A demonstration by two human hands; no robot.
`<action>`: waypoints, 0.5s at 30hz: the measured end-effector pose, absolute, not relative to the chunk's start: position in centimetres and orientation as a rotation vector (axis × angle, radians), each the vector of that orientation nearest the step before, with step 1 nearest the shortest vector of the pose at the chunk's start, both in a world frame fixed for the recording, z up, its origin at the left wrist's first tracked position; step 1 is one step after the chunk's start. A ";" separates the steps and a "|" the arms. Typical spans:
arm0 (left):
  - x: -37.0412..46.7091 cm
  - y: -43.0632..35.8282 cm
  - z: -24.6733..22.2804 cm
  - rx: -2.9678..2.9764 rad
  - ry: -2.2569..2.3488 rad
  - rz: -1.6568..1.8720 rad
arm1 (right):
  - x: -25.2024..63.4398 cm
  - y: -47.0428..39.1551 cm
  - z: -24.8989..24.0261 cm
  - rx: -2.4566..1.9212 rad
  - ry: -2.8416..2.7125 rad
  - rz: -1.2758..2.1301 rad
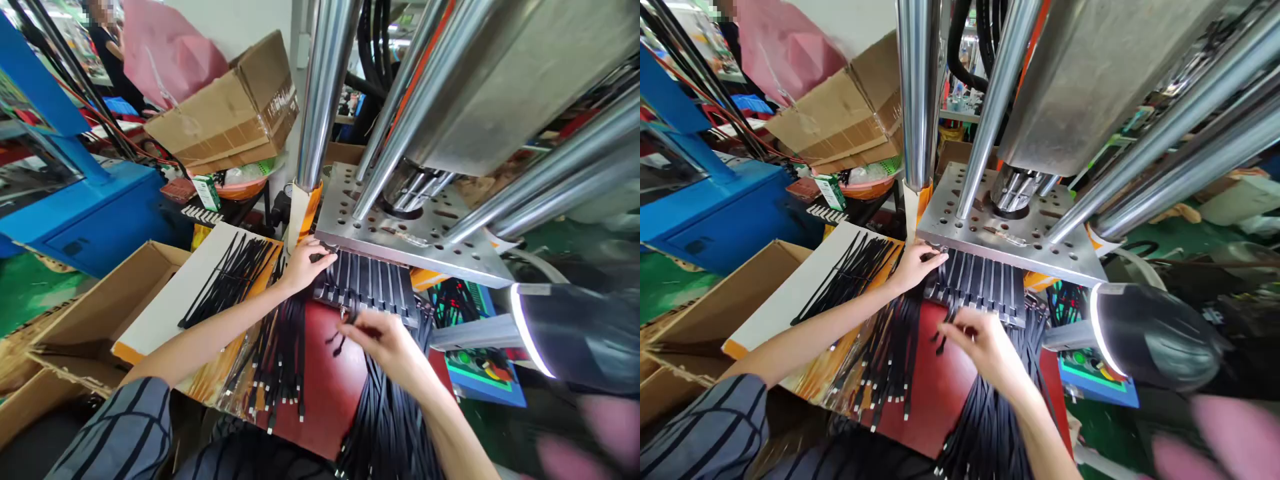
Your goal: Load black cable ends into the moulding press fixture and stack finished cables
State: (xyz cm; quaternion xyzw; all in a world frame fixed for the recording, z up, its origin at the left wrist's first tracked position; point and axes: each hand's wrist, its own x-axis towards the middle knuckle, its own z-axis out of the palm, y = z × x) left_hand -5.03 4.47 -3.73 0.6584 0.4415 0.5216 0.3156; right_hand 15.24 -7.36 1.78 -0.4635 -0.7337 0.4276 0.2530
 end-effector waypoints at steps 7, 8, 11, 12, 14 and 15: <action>-7.1 2.4 -3.7 1.943 1.109 1.395 | 13.6 2.3 0.9 -1.293 -1.956 1.067; -7.9 1.5 -3.7 2.123 1.036 1.374 | 13.5 2.8 0.7 -1.290 -1.966 1.068; -9.8 -0.2 -4.2 2.648 0.708 1.203 | 13.6 3.7 0.2 -1.287 -1.995 1.049; -10.1 -0.4 -4.4 2.757 0.633 1.141 | 13.5 3.8 0.1 -1.285 -2.004 1.028; -10.5 -0.3 -4.9 2.889 0.596 1.059 | 13.4 4.1 -0.3 -1.278 -2.019 0.964; -10.5 -0.2 -5.0 2.936 0.604 1.030 | 13.4 4.1 -0.5 -1.272 -2.024 0.928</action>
